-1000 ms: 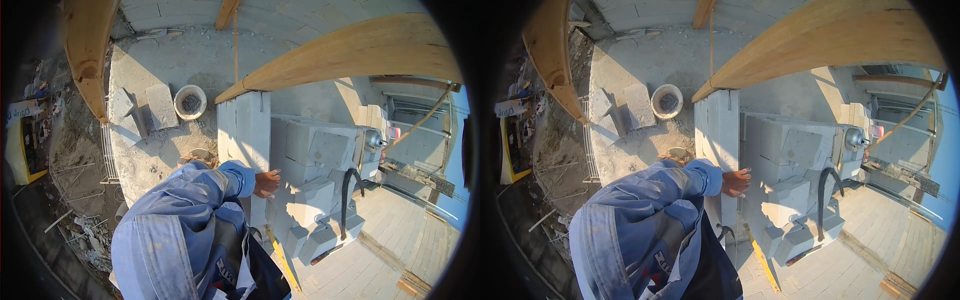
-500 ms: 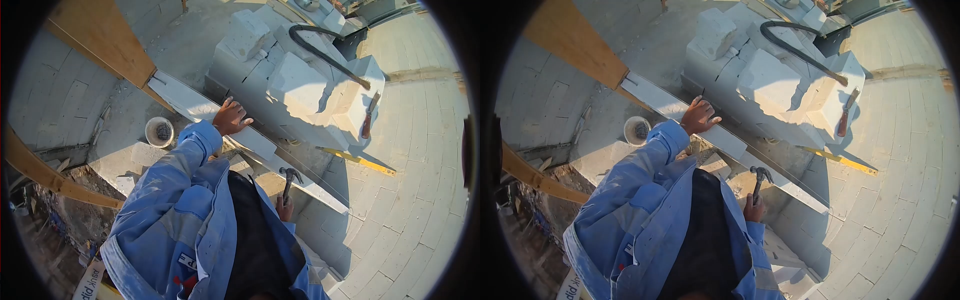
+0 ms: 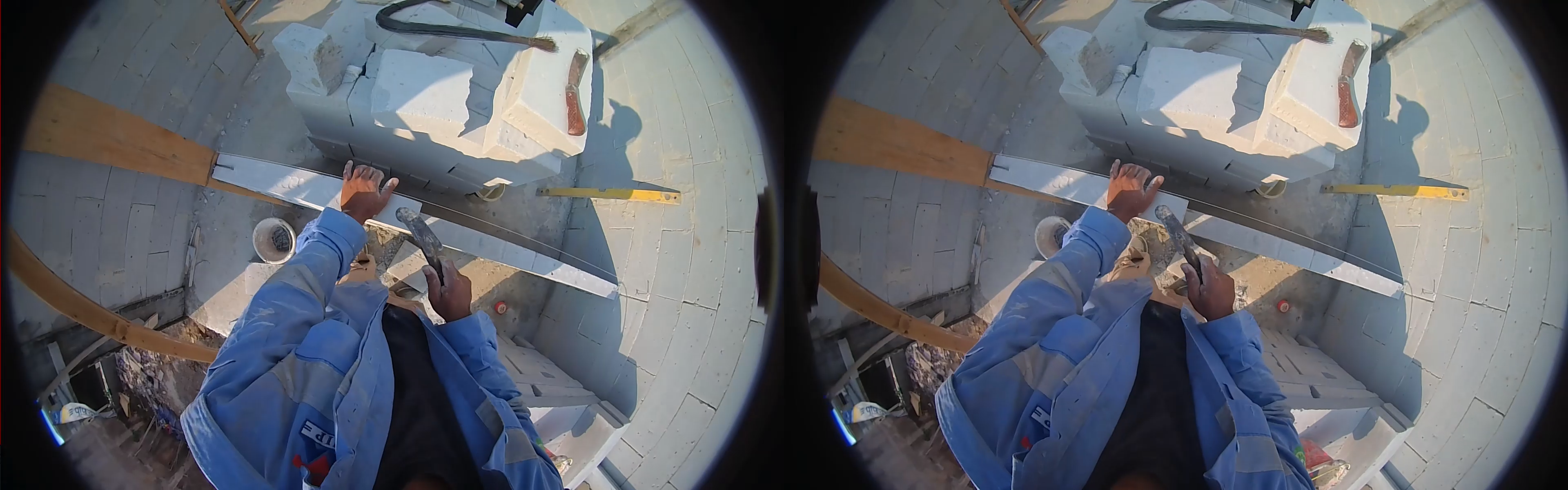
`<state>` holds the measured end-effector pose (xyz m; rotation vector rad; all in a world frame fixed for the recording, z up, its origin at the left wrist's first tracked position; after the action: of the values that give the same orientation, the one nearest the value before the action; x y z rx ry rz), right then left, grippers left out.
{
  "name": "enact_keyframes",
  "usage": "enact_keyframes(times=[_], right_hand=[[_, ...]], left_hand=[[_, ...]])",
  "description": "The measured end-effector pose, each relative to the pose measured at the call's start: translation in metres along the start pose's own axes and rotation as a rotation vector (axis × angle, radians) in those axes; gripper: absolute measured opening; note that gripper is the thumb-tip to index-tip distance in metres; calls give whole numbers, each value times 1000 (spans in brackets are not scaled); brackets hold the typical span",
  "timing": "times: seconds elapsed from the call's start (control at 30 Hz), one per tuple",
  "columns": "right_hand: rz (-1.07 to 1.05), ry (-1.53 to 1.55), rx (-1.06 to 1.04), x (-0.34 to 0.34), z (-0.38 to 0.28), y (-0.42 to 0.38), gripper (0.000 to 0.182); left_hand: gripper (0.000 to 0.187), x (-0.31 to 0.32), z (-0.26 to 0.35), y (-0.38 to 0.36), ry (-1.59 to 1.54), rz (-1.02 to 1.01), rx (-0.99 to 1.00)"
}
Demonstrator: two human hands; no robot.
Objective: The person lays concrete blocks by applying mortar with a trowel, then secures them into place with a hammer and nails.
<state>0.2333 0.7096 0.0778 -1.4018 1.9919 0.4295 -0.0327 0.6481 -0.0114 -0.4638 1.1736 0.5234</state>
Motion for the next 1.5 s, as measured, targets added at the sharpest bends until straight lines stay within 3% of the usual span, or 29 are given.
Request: enact_keyframes(times=[0.1,0.4,0.63,0.73,0.8,0.93,1.07,1.17,1.27,1.5], right_hand=[[-118,-183,152,31,27,23,31],[-187,-124,297,32,38,24,31],[-20,-41,338,-9,18,68,35],[146,-136,163,-49,1,120,28],[227,-182,112,-74,-17,160,25],[197,-485,-97,-107,-31,249,26],[149,-647,-93,-108,-42,331,39],[156,-591,-127,-88,-35,372,45],[205,-741,-105,-48,-25,380,47],[169,-656,-11,-49,-14,386,49]], left_hand=[[41,0,1,0,-9,14,11],[38,-4,0,2,-82,-43,10],[32,-11,-11,-2,-213,52,89],[31,-33,-36,-3,-245,113,121],[31,-56,-69,-7,-151,174,12],[30,-76,-139,-10,-83,176,-122],[36,-81,-186,-26,30,169,-237],[40,-72,-195,-29,11,87,-302],[40,-71,-195,-26,-36,19,-326],[35,-68,-198,-18,-67,-116,-297]])
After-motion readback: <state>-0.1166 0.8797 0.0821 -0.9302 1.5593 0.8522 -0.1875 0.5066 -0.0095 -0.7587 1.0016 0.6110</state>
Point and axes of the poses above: each hand's wrist, its own y-axis towards the middle knuckle, its own x-axis out of the palm, z = x × y, the point moved 6 cm from there along y, towards the middle knuckle, and after that the axes turned 15 degrees about -z, right-handed, at the moved point
